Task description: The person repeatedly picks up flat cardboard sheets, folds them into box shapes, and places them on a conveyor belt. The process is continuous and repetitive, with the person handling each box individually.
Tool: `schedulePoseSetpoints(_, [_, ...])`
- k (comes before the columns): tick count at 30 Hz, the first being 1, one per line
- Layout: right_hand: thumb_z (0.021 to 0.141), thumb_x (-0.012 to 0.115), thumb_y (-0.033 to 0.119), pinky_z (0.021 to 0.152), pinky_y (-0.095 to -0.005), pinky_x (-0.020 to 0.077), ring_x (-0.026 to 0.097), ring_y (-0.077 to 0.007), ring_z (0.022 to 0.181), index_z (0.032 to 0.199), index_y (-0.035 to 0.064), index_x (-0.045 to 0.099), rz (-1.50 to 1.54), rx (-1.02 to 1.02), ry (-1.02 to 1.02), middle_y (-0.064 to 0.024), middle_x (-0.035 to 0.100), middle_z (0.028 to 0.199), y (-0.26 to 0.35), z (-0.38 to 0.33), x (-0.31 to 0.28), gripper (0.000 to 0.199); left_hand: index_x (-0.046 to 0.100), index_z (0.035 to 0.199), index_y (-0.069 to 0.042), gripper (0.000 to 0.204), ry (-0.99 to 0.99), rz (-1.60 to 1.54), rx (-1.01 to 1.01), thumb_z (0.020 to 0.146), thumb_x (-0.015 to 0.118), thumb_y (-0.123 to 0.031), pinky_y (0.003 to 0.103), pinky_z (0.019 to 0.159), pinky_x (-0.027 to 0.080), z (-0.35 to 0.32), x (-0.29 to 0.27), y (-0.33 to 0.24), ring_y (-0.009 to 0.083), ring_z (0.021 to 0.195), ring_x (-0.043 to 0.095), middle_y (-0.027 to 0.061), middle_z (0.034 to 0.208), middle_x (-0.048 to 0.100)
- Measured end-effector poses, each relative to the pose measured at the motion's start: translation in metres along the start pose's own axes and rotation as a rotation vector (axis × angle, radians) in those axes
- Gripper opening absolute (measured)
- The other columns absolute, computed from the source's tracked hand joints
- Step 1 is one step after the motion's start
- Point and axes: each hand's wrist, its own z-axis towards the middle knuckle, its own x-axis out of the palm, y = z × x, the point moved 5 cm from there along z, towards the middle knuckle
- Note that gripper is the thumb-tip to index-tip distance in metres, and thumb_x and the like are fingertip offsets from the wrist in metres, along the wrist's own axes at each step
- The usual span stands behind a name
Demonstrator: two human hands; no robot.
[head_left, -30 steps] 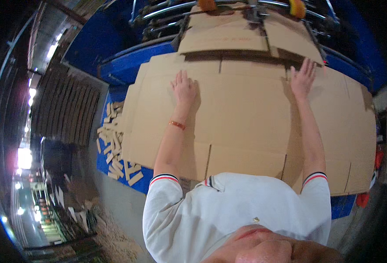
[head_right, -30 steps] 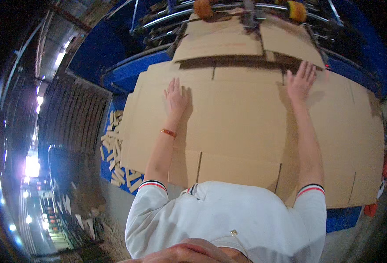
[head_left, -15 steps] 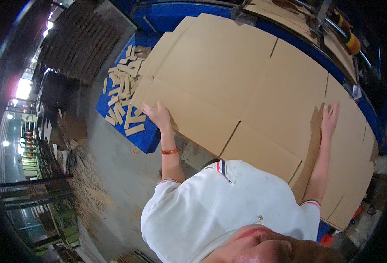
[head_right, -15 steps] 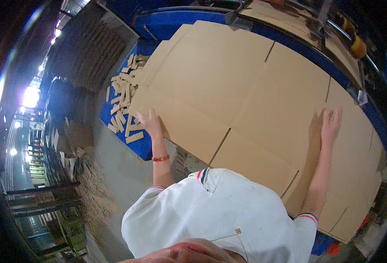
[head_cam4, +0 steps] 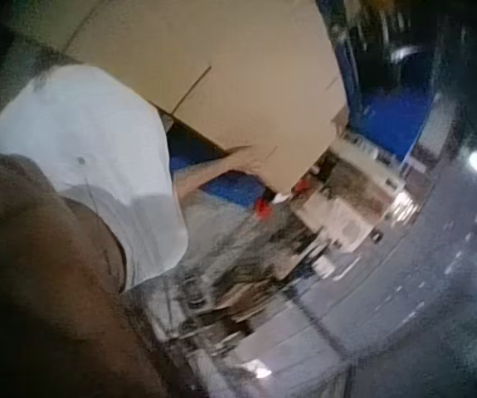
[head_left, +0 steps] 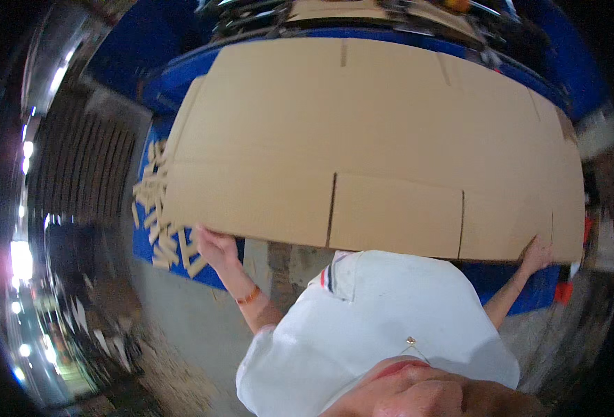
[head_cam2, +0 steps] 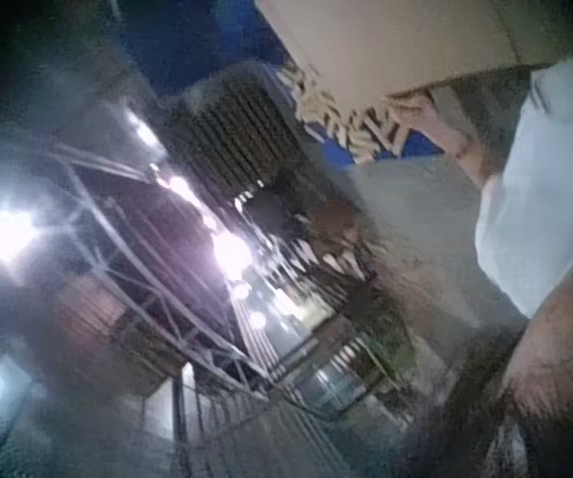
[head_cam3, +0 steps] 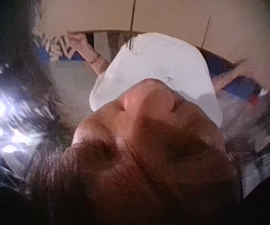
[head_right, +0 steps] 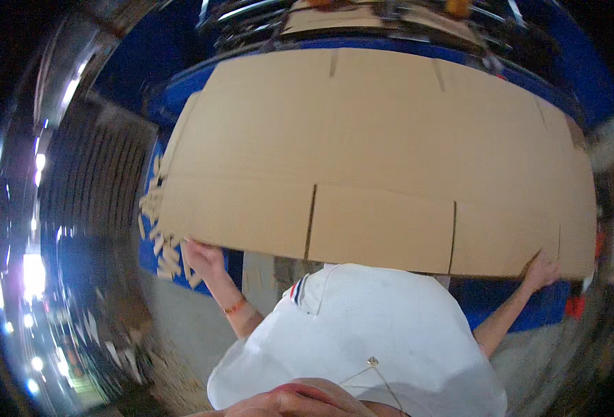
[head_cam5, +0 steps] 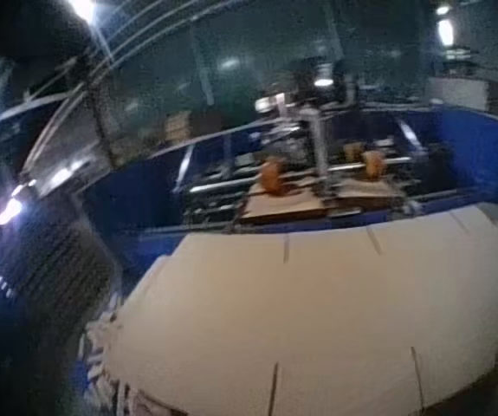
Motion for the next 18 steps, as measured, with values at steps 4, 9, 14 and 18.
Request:
schedulePoseSetpoints(4, [0.085,0.065,0.031,0.103,-0.046,0.0358,0.044,-0.0341,0.122,0.133,-0.0077,0.038,1.082,0.64,-0.075,-0.0227,0.046,0.133,-0.077,-0.018,0.021,0.068,0.042,0.127,0.001,0.051,0.142,0.545,0.005,0.08,0.061,0.005,0.034,0.087,0.05,-0.023,0.043,-0.007,0.0207,0.102,0.058,0.012,0.116,0.056])
schedulePoseSetpoints(9, [0.089,0.06,0.027,0.1,-0.0443,0.0397,0.047,-0.0297,0.121,0.137,-0.0017,0.035,1.864,0.65,0.191,-0.0162,0.046,0.135,-0.136,-0.007,0.045,0.062,0.051,0.118,0.003,0.038,0.239,1.03,0.264,0.083,0.065,-0.002,0.03,0.083,0.047,0.003,0.118,-0.058,0.016,0.092,0.057,0.0088,0.103,0.06])
schedulePoseSetpoints(14, [0.092,0.056,0.029,0.098,-0.0405,0.0431,0.051,-0.0266,0.117,0.131,0.0014,0.046,1.98,0.974,0.149,-0.0115,0.052,0.13,-0.107,-0.045,0.02,0.049,0.059,0.108,0.004,0.029,0.394,1.333,0.426,0.086,0.068,-0.012,0.029,0.078,0.046,0.025,0.17,-0.049,0.0149,0.086,0.058,0.0084,0.095,0.065])
schedulePoseSetpoints(18, [0.092,0.057,0.024,0.091,-0.0388,0.048,0.06,-0.0276,0.103,0.126,-0.0007,0.051,1.848,0.84,-0.13,-0.0111,0.058,0.121,0.012,-0.073,-0.102,0.043,0.06,0.106,0.006,0.028,0.383,1.353,0.579,0.086,0.068,-0.012,0.027,0.074,0.047,0.037,0.163,-0.032,0.0132,0.084,0.058,0.0093,0.099,0.066])
